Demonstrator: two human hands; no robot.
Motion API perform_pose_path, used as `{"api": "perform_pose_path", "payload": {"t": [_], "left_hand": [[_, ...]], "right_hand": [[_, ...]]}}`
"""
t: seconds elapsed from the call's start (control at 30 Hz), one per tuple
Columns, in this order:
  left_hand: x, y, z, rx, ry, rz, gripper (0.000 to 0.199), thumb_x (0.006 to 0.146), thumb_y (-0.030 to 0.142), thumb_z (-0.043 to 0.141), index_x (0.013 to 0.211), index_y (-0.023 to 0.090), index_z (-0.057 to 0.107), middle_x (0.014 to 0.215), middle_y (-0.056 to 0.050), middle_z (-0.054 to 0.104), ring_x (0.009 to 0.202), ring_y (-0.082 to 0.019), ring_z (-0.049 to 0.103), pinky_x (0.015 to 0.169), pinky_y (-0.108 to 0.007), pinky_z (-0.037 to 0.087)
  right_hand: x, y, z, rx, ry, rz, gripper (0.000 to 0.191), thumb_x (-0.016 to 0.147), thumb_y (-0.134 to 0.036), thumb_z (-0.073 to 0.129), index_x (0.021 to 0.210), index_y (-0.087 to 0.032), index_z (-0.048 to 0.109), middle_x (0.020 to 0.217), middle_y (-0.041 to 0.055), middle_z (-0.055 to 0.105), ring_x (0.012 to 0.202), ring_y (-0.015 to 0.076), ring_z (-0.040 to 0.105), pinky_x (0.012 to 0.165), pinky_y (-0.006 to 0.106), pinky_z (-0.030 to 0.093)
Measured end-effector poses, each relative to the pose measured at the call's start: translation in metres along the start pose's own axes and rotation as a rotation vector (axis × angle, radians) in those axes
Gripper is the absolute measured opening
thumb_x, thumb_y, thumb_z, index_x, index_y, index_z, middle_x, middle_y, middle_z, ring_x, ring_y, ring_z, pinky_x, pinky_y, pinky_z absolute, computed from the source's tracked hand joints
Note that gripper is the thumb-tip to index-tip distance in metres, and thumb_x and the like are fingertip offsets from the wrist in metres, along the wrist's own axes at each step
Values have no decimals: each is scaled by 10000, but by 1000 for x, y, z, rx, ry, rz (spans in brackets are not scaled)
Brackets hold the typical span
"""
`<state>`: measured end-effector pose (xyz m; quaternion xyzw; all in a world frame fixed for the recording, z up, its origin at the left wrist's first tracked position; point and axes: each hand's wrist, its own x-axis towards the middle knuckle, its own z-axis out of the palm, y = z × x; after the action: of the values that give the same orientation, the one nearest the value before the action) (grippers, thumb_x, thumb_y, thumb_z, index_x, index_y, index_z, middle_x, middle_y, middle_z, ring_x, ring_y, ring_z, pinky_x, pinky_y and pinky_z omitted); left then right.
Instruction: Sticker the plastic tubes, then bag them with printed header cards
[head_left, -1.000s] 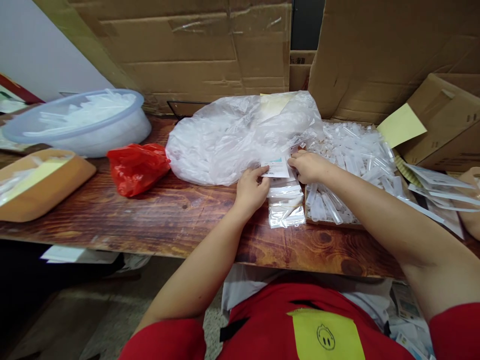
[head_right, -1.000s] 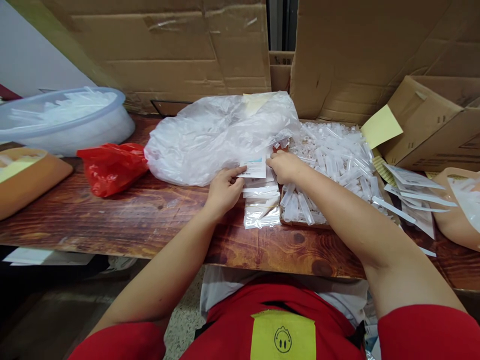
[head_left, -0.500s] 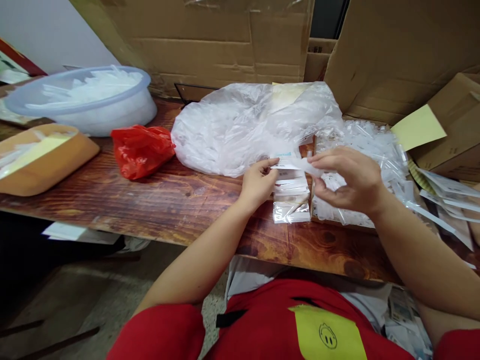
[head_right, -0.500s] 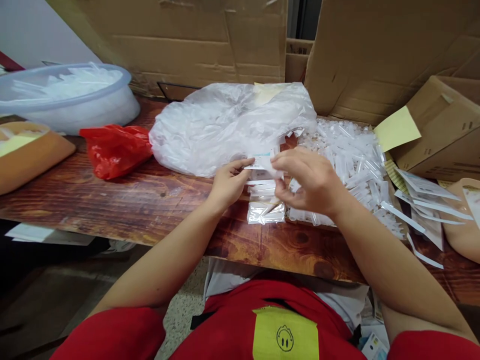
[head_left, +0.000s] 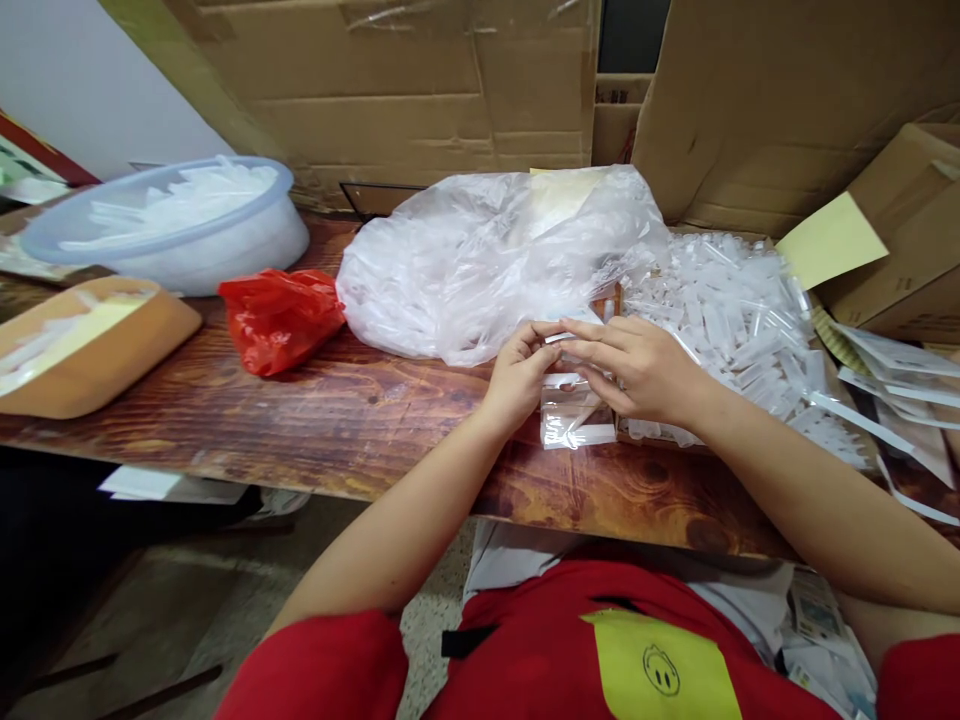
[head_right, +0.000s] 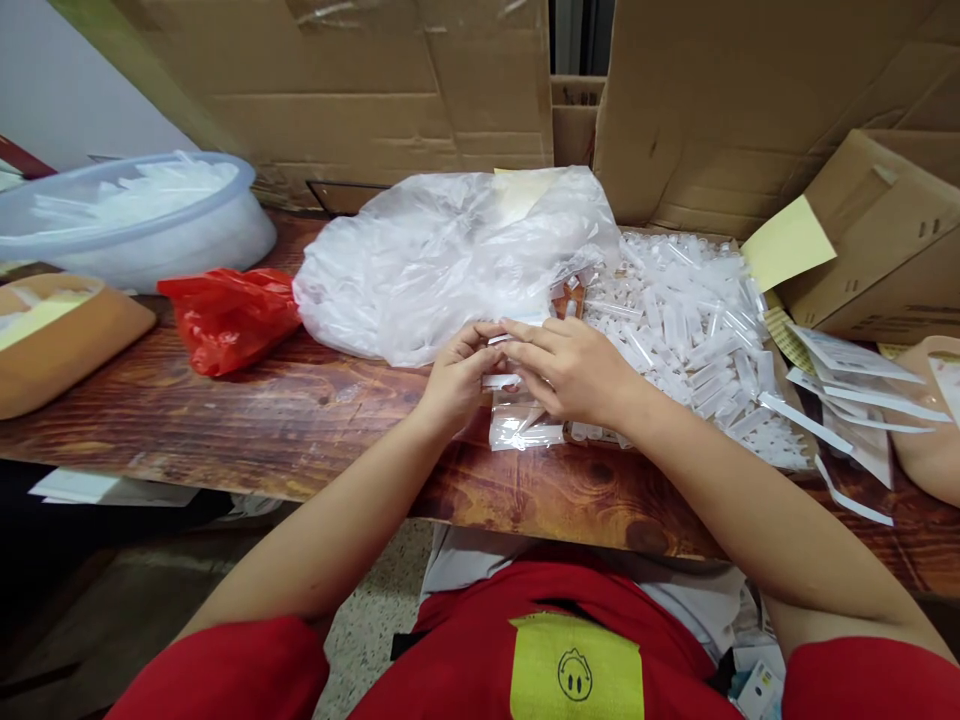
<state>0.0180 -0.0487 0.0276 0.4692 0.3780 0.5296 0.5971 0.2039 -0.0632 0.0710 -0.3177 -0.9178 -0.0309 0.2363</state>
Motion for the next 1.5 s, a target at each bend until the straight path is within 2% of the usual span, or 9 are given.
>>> {"api": "perform_pose_path", "payload": {"t": [0.17,0.33,0.43,0.63,0.87,0.97,1.13,1.37,1.5], "left_hand": [[-7,5,1,44,-19,-66,331,792,329,684,1103,221,645,983,-34,703,735,-183,721,536,-278,577],[-8,4,2,64,-23,-50,379,772,383,726,1102,220,636,1037,-49,698,747,-192,726,525,-277,579],[-8,1,2,59,-56,-13,390,761,403,750,1084,214,639,1007,-44,701,703,-176,705,542,-293,591],[-10,-3,3,109,-114,135,379,757,456,783,1008,206,650,981,-54,711,815,-186,688,636,-276,570],[-26,2,3,144,-305,210,310,890,412,711,1109,217,610,858,-9,666,719,-135,658,651,-252,553],[-32,6,0,317,-391,264,437,950,362,641,1338,240,483,716,51,607,609,-124,634,607,-246,519],[-16,4,-7,829,-90,400,257,916,303,607,1150,204,643,756,19,600,662,-134,579,621,-266,463],[15,-6,-23,1130,-69,439,271,896,294,548,952,176,785,978,-96,731,985,-251,673,946,-404,539],[22,-12,-26,1193,-77,385,389,879,336,552,1133,150,781,1245,-130,721,1204,-298,648,1115,-451,490]], "right_hand": [[-13,20,-19,177,59,262,660,895,-540,695,1485,-282,549,1542,140,501,1439,351,465,1142,579,436],[-23,40,-17,526,-142,486,743,840,-664,721,1493,-350,555,1674,143,334,1199,308,669,897,480,624],[-22,35,-9,595,-155,523,834,769,-692,773,1485,-314,574,1685,142,331,1369,358,572,997,503,591],[-14,15,5,690,56,560,609,740,-484,874,1285,-247,741,1498,147,591,1449,333,505,1221,545,375],[-14,4,9,701,358,582,258,741,-137,796,976,-236,832,1220,71,773,1178,250,716,1118,463,520],[-32,7,-16,613,460,545,223,758,-149,802,946,-265,829,1184,35,786,1141,236,730,1089,467,557],[-99,32,-93,282,559,586,213,750,-224,864,925,-341,825,1133,-30,790,1099,261,736,1112,532,549],[-216,128,-164,56,273,746,145,782,-425,805,925,-396,804,938,-22,746,1010,297,729,1086,631,542],[-238,174,-172,-156,-32,841,426,468,-504,983,823,-346,809,907,75,672,993,390,696,853,658,603]]}}
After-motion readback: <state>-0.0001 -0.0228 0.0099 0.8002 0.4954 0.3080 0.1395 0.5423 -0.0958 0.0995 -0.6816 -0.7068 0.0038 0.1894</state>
